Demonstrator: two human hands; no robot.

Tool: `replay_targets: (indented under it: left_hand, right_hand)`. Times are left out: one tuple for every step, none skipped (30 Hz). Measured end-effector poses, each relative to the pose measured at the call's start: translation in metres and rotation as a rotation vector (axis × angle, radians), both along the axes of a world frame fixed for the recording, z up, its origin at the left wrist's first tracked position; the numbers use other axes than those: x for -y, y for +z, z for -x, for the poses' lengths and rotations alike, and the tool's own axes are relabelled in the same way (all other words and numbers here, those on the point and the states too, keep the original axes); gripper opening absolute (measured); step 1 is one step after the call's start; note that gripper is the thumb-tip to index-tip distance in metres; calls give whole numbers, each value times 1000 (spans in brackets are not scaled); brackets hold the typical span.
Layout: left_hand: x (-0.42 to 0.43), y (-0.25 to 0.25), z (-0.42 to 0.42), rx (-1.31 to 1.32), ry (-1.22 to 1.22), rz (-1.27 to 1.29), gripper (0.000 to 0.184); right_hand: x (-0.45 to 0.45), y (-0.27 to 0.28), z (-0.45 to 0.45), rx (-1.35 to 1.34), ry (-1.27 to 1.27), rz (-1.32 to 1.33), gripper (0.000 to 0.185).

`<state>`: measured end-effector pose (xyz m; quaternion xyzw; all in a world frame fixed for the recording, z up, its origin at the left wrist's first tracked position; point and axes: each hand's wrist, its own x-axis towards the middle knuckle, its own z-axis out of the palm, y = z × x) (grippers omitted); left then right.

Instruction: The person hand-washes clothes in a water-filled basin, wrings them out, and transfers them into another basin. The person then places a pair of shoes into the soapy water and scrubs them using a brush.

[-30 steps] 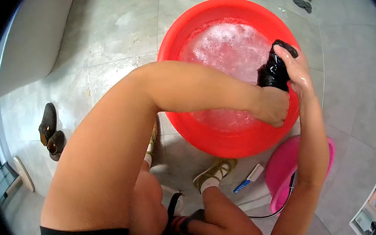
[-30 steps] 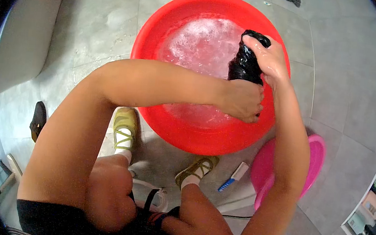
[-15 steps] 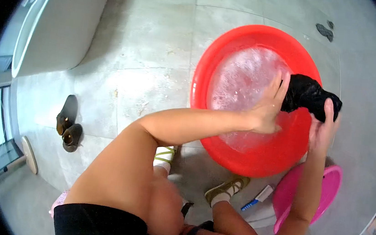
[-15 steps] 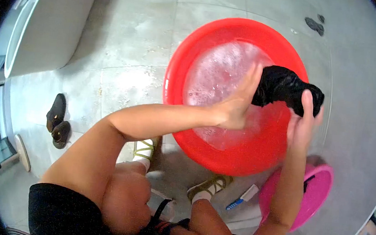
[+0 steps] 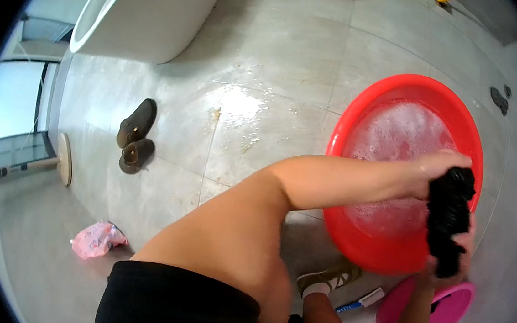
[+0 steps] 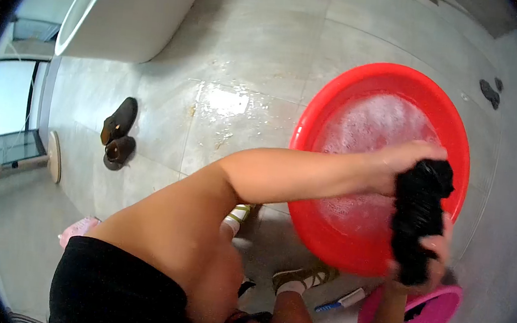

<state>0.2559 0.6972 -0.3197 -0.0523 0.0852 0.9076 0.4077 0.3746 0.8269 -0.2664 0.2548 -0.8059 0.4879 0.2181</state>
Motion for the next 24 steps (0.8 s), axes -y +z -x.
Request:
replay_targets:
  left_hand:
    - [-3, 16, -4, -79, 207, 26, 19]
    - [11, 53, -10, 66, 268, 227, 11]
    - [-4, 44, -9, -55, 348, 317, 16]
    - [-14, 44, -11, -148, 408, 342, 18]
    - [-22, 43, -12, -242, 467, 367, 21]
    - [-32, 39, -12, -525, 698, 700, 24]
    - [-38, 43, -13, -630, 931, 723, 25]
    - [-41, 45, -15, -739, 979, 698, 24]
    - [-39, 49, -19, -849, 1024, 669, 23]
    - [-30, 58, -26, -933, 1004, 625, 20]
    - [-34, 58, -33, -1063, 981, 698, 18]
    - [-35, 57, -40, -1212, 966, 675, 17]
    - [-32, 59, -46, -1366, 949, 644, 15]
    - [-26, 60, -50, -1526, 953, 673, 13]
    - [-14, 64, -56, -1688, 956, 697, 11]
    - [-10, 66, -59, -1850, 958, 719, 10]
    - [-15, 60, -63, -1939, 966, 671, 9]
    - [-19, 48, -71, -2023, 975, 626, 9]
    - [-19, 46, -75, -2104, 984, 583, 10]
    - [-14, 42, -77, -2179, 890, 557, 11]
    - [-17, 40, -81, -2226, 853, 589, 13]
    - [-24, 34, -87, -2278, 821, 620, 15]
    - [-30, 30, -91, -2334, 794, 647, 17]
    - [-31, 27, -93, -2334, 699, 598, 24]
  right_hand:
    - [0, 0, -4, 101, -101, 200, 44]
    - [1, 0, -8, 179, -194, 428, 51]
    - [-24, -11, -14, 367, -242, 770, 51]
    - [-21, -2, -10, 447, -341, 920, 51]
    - [-19, 6, -5, 528, -444, 1068, 51]
    - [-23, 5, -1, 602, -387, 1120, 50]
    - [-33, 3, 6, 675, -330, 1172, 49]
    - [-39, 1, 9, 747, -275, 1222, 48]
    - [-28, 7, 21, 738, -504, 1243, 46]
    - [-28, 5, 24, 826, -430, 1294, 42]
    - [-28, 3, 28, 917, -357, 1340, 37]
    - [-29, 2, 32, 1002, -328, 1343, 35]
    - [-28, 2, 35, 1088, -315, 1312, 34]
    - [-27, 1, 37, 1167, -311, 1263, 32]
    - [-27, 0, 38, 1248, -312, 1193, 30]
    - [-28, -1, 39, 1322, -310, 1127, 28]
    - [-29, 0, 40, 1380, -308, 1060, 27]
    - [-28, -4, 43, 1439, -306, 991, 25]
    - [-21, -4, 46, 1474, -318, 925, 23]
    - [-18, -3, 50, 1511, -325, 865, 22]
    - [8, 14, 54, 1517, -407, 805, 17]
    - [-9, -8, 57, 1490, -281, 706, 18]
    - [-28, -28, 61, 1453, -160, 605, 19]
    - [-21, -21, 62, 1446, -138, 526, 17]
